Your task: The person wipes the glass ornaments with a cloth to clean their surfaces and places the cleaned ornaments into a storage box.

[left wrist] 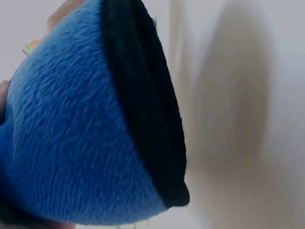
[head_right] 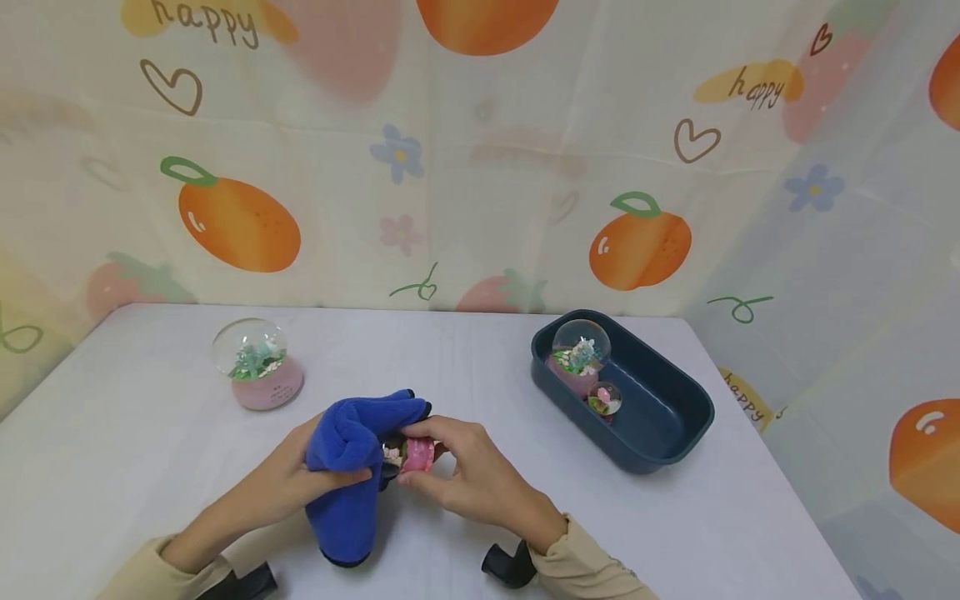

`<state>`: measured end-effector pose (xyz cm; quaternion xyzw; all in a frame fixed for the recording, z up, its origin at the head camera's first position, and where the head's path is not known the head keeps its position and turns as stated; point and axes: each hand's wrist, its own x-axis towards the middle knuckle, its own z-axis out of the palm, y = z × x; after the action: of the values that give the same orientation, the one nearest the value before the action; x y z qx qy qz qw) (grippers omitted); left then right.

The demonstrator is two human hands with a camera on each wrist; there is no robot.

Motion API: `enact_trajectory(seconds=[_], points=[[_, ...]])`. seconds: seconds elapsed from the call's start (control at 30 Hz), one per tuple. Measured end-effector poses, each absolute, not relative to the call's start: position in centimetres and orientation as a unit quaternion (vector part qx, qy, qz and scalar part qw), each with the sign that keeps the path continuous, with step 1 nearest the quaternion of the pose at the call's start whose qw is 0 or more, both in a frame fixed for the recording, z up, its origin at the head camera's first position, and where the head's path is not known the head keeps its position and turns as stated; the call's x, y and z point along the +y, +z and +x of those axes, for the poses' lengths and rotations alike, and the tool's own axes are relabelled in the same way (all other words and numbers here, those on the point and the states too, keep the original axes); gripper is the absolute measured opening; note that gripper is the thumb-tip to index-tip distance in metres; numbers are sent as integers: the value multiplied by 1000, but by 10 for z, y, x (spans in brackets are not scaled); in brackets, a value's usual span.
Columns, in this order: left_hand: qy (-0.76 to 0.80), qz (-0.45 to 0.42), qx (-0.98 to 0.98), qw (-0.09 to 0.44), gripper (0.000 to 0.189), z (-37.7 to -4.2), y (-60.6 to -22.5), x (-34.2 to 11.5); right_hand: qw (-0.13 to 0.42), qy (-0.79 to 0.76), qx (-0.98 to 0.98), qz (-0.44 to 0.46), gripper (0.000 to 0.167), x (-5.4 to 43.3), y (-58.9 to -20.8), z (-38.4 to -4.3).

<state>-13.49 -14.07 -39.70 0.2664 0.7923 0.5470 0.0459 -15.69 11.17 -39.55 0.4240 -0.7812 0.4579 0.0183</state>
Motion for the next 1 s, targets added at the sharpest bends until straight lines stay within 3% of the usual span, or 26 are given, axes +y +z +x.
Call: enact_trajectory(seconds=[0.43,0.63,0.8,1.0], points=[[554,246,792,-70,38,-134,-395,-144,38,427,-775,465,41,113,-395,-160],[572,223,789,-9,37,-134,-392,-143,40,426,-785,449,42,113,-393,-158],[572,232,786,44,50,-134,-392,-141,30,442,-780,441,39,112,-394,-157],[558,232,795,45,56,-132,-393,-139,19,455,-777,434,37,110,-393,-154]])
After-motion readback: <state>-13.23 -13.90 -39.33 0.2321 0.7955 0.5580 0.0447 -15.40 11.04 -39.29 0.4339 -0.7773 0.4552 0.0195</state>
